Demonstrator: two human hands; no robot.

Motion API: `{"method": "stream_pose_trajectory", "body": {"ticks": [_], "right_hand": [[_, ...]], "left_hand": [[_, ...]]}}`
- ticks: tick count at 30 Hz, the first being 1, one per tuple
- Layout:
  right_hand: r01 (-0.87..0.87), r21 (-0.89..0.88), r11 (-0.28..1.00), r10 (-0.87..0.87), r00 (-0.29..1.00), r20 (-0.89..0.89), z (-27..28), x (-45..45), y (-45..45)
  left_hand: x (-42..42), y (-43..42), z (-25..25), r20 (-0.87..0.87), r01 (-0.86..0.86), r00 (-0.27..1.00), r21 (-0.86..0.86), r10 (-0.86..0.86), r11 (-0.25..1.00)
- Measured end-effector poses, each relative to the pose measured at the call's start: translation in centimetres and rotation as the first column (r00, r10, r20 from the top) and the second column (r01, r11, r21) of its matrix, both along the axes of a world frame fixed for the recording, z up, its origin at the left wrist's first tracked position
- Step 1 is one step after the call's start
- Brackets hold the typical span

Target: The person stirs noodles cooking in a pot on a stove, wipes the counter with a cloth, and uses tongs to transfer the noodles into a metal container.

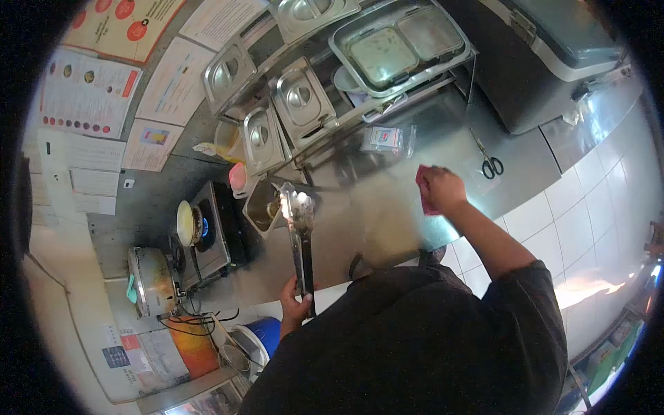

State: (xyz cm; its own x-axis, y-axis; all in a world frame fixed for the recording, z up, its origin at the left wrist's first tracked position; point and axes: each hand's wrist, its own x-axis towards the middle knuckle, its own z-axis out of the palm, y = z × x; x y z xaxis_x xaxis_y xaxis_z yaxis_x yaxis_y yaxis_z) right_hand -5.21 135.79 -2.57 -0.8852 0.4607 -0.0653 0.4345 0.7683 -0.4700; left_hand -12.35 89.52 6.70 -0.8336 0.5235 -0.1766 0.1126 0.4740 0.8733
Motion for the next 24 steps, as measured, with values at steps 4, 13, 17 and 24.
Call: {"method": "stream_pose_trajectory", "body": {"ticks": [4,13,17,24], "right_hand": [[-0.119,0.056,0.991,0.119,0.993,-0.001,-1.2,0.0,-3.5],[0.184,0.071,0.980,-0.193,0.967,0.166,1.6,-2.9,-1.7],[0.067,0.070,0.995,-0.079,0.978,0.194,0.4,-2.2,-4.5],[0.354,0.224,0.908,-0.396,0.900,0.181,1.8,-1.8,-7.2]], "left_hand": [[-1.9,-2.6,-2.5,-0.043,0.065,0.997,0.037,-0.063,0.997],[-6.4,-7.2,0.0,-0.224,0.189,0.961,0.093,-0.164,0.978],[-7.6,-10.8,-2.3,-0.173,0.177,0.974,0.192,-0.144,0.965],[-9.1,-15.4,-3.3,-0.156,0.225,0.969,0.241,-0.192,0.944]]}}
